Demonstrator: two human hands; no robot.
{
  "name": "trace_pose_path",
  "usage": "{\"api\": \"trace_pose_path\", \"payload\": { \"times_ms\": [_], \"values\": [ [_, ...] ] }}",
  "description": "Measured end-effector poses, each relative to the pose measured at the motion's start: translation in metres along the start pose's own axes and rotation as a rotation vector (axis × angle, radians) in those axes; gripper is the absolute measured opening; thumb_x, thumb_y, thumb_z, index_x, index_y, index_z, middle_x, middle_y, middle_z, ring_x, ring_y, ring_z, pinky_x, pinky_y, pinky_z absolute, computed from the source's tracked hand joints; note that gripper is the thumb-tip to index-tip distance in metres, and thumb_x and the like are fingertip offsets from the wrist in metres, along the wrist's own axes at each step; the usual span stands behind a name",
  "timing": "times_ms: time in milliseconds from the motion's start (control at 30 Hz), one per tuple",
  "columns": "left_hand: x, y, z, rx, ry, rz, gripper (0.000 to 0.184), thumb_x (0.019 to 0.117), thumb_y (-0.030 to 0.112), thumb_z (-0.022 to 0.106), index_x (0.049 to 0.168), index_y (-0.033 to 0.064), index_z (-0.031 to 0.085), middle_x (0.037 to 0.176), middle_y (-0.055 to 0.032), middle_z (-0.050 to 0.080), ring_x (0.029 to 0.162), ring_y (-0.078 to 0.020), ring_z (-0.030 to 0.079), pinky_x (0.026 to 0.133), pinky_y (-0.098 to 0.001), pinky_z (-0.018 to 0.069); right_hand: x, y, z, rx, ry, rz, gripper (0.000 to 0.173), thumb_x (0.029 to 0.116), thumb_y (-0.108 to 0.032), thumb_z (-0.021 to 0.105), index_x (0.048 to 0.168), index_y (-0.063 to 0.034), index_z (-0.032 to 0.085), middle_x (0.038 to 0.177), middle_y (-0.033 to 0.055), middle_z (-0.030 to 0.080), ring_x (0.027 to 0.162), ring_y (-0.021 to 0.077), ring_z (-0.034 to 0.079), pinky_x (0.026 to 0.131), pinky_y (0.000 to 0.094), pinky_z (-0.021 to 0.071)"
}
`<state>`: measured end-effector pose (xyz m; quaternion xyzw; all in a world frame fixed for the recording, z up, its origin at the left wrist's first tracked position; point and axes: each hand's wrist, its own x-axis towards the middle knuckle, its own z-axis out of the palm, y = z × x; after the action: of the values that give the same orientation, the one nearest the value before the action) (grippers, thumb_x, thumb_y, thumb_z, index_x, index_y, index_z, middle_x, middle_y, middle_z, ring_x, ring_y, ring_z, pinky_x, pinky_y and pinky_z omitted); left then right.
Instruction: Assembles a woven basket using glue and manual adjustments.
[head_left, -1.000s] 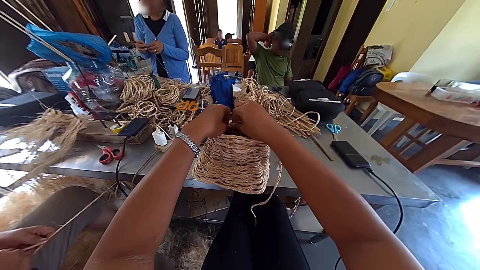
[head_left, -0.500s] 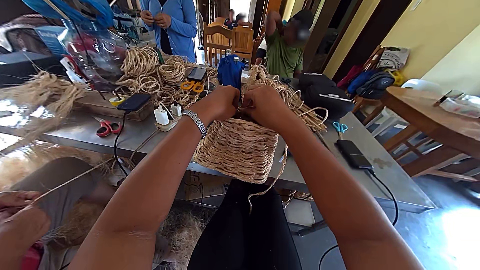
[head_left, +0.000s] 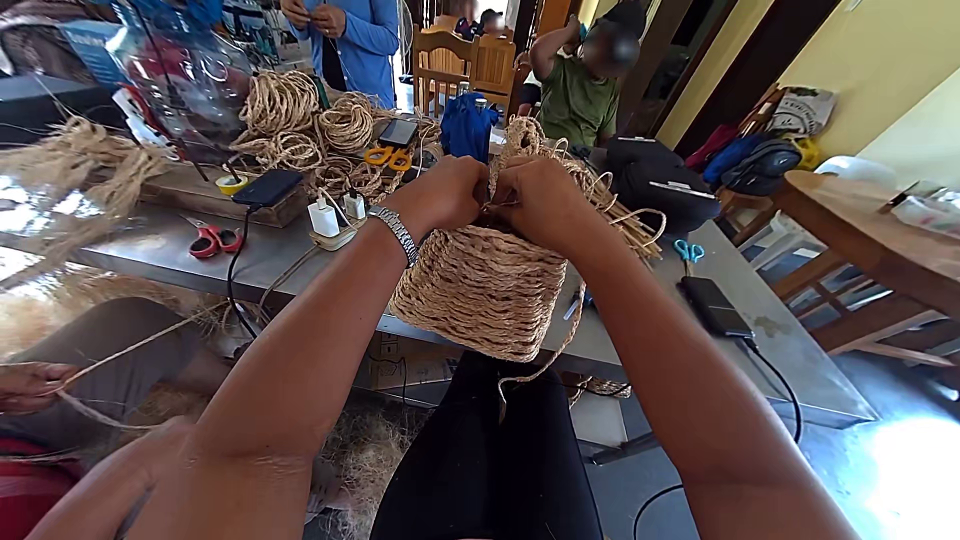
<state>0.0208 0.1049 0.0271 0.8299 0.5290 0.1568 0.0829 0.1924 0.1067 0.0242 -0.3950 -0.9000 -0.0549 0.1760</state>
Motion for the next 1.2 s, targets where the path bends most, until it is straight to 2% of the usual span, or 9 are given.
{"api": "trace_pose_path", "payload": {
  "times_ms": [333, 1067, 1200],
  "values": [
    [0.0011, -0.0009, 0.0, 0.002, -0.007, 0.015, 0.016, 0.0943, 0.006, 0.069, 0.109, 0.0001, 0.067, 0.101, -0.0167, 0.069, 0.097, -0.0327, 0.066, 0.088, -0.0541, 0.051, -0.0005, 0.001, 0.0, 0.0, 0.016, -0.013, 0.012, 0.0933, -0.009, 0.07, 0.097, 0.0019, 0.074, 0.102, 0.0176, 0.068, 0.104, 0.0352, 0.065, 0.094, 0.0521, 0.0515],
    [0.0009, 0.0001, -0.0001, 0.022, -0.015, 0.025, 0.015, 0.0945, 0.006, 0.068, 0.108, 0.0006, 0.066, 0.1, -0.0153, 0.068, 0.097, -0.0305, 0.065, 0.088, -0.0511, 0.051, 0.0005, 0.002, 0.002, -0.011, 0.011, -0.007, 0.012, 0.0934, -0.009, 0.071, 0.097, 0.0018, 0.074, 0.103, 0.0172, 0.068, 0.104, 0.0343, 0.065, 0.095, 0.051, 0.0512],
    [0.0006, 0.0005, -0.0003, 0.023, -0.009, 0.029, 0.015, 0.095, 0.005, 0.067, 0.109, -0.0005, 0.067, 0.104, -0.0179, 0.068, 0.101, -0.0338, 0.066, 0.09, -0.054, 0.0506, 0.0002, 0.0022, 0.0011, -0.001, 0.017, -0.016, 0.012, 0.0927, -0.009, 0.071, 0.095, 0.0029, 0.073, 0.102, 0.0181, 0.068, 0.104, 0.0347, 0.065, 0.095, 0.0514, 0.0512]
  ]
}}
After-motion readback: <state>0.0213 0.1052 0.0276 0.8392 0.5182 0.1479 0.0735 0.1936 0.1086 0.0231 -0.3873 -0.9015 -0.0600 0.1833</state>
